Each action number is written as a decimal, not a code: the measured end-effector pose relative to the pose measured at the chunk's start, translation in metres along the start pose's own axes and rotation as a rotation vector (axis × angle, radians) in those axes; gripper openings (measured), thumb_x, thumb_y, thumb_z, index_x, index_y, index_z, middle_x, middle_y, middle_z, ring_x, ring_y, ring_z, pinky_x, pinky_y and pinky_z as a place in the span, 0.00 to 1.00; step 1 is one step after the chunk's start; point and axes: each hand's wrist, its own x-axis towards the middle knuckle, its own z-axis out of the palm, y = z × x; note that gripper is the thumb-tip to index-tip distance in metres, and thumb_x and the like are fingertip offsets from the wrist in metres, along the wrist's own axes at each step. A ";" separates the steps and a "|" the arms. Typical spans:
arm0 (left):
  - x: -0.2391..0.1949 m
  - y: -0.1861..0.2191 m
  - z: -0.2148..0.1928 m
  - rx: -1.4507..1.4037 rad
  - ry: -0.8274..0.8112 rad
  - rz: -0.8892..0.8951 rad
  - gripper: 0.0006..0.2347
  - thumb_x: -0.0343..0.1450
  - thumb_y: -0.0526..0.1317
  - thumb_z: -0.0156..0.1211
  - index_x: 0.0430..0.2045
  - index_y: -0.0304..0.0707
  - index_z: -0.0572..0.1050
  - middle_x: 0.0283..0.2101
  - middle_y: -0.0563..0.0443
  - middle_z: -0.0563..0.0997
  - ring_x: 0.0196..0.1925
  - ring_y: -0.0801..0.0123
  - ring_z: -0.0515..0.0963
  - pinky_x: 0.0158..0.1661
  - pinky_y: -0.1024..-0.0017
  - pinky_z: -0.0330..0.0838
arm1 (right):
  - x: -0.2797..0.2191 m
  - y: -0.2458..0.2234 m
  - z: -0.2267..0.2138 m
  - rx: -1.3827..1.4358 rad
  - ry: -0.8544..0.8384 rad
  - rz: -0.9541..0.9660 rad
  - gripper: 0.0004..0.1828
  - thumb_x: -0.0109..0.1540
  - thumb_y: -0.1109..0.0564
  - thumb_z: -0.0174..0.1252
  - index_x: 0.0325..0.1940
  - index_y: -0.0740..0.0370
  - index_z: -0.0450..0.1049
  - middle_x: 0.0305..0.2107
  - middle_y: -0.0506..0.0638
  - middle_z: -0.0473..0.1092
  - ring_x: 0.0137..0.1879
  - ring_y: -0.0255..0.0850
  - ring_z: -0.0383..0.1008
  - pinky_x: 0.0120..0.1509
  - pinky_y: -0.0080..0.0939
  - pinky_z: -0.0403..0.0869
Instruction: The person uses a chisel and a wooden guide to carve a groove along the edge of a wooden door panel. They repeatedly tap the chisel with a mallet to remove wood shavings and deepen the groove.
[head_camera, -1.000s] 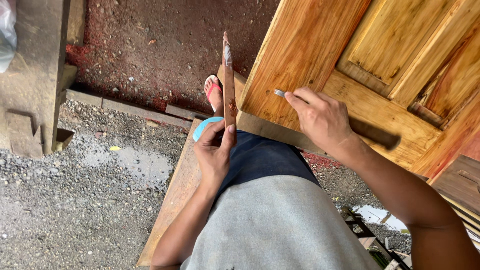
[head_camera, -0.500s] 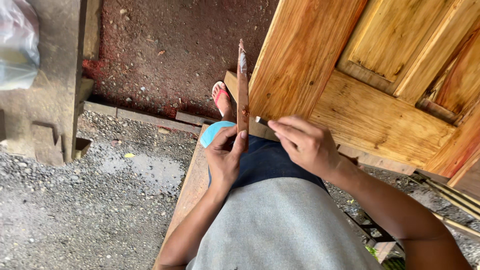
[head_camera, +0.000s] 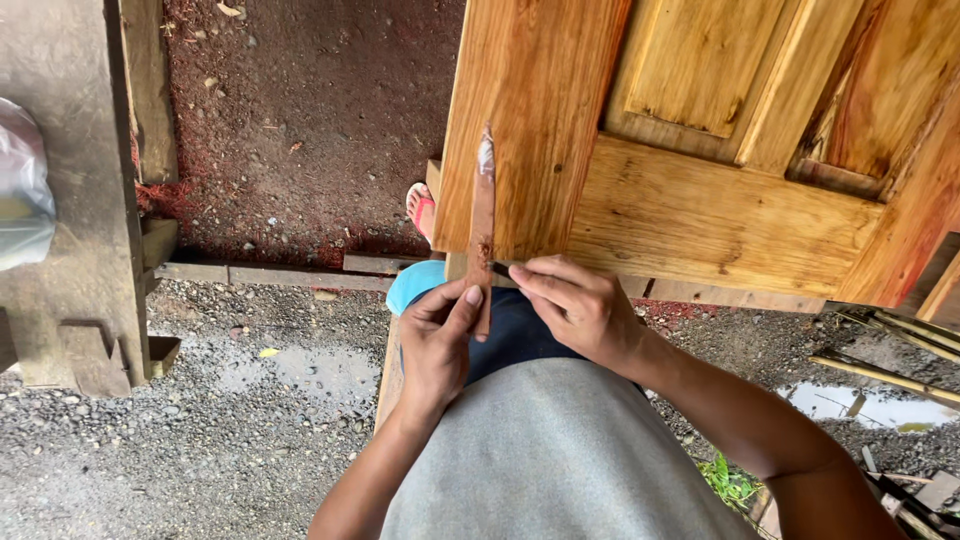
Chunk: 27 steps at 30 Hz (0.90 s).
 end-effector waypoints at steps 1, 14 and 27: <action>0.000 -0.001 0.003 0.005 0.000 0.001 0.04 0.70 0.25 0.62 0.36 0.18 0.81 0.19 0.41 0.76 0.14 0.69 0.72 0.19 0.74 0.68 | -0.004 0.002 -0.003 0.004 0.003 0.000 0.08 0.62 0.66 0.62 0.44 0.62 0.83 0.39 0.52 0.79 0.43 0.47 0.83 0.46 0.42 0.80; 0.003 0.002 0.034 0.287 -0.080 0.095 0.04 0.69 0.26 0.66 0.34 0.21 0.83 0.20 0.40 0.77 0.16 0.68 0.74 0.21 0.72 0.71 | -0.007 0.021 -0.047 0.054 -0.039 0.095 0.11 0.62 0.69 0.60 0.45 0.64 0.83 0.38 0.56 0.80 0.44 0.51 0.83 0.44 0.46 0.80; 0.007 -0.004 0.044 0.342 -0.121 0.129 0.06 0.70 0.28 0.67 0.37 0.20 0.82 0.24 0.40 0.78 0.18 0.69 0.77 0.22 0.72 0.73 | -0.001 0.029 -0.058 0.111 -0.112 0.094 0.14 0.60 0.72 0.58 0.46 0.65 0.83 0.37 0.58 0.81 0.42 0.52 0.83 0.43 0.46 0.80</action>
